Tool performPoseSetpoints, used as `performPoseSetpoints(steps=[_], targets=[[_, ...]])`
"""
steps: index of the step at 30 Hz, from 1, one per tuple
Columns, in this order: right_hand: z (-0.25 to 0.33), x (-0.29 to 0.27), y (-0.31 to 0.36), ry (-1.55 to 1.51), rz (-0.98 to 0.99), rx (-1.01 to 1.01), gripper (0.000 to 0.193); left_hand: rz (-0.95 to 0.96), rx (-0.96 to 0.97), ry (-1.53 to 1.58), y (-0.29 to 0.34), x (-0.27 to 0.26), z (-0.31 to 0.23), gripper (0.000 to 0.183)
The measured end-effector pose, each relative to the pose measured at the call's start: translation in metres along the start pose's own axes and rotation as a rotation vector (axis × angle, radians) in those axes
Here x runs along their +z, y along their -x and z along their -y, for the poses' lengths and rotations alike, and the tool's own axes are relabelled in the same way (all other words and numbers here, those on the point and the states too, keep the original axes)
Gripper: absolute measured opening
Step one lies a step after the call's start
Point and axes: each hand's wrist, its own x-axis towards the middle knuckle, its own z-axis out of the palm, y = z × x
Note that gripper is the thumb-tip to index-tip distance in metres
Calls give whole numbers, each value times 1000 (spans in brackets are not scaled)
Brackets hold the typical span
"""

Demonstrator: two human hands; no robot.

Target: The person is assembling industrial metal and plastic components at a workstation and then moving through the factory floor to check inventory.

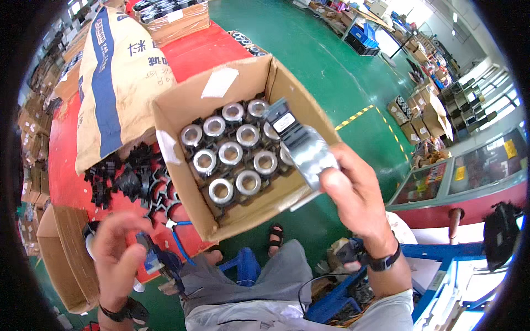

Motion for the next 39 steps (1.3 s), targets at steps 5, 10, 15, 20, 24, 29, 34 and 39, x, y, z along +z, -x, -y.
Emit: performPoseSetpoints(steps=[5, 10, 15, 20, 24, 29, 34, 39], targets=[[3, -21, -85, 912, 597, -55, 34, 19, -235, -327, 22, -11, -31, 30], [-25, 13, -134, 1292, 1311, 270, 46, -64, -401, -214, 62, -32, -15, 26], [-81, 31, -151, 1257, 1429, 328, 47, -184, -589, -193, 92, -39, -5, 28], [-107, 36, -149, 1269, 1493, 284, 48, -555, -873, 110, 158, -58, 8, 30], [-91, 40, -155, 1269, 1492, 329, 54, -1030, -1034, 408, 234, -97, 29, 51], [-53, 21, -154, 1201, 1135, 105, 43, -1267, -1087, 424, 262, -155, 47, 77], [-6, 45, -136, 745, 790, 221, 26, -1241, -1031, 523, 271, -201, 59, 61], [-11, 53, -89, 517, 644, 327, 21, -1412, -834, 571, 267, -251, 90, 33]])
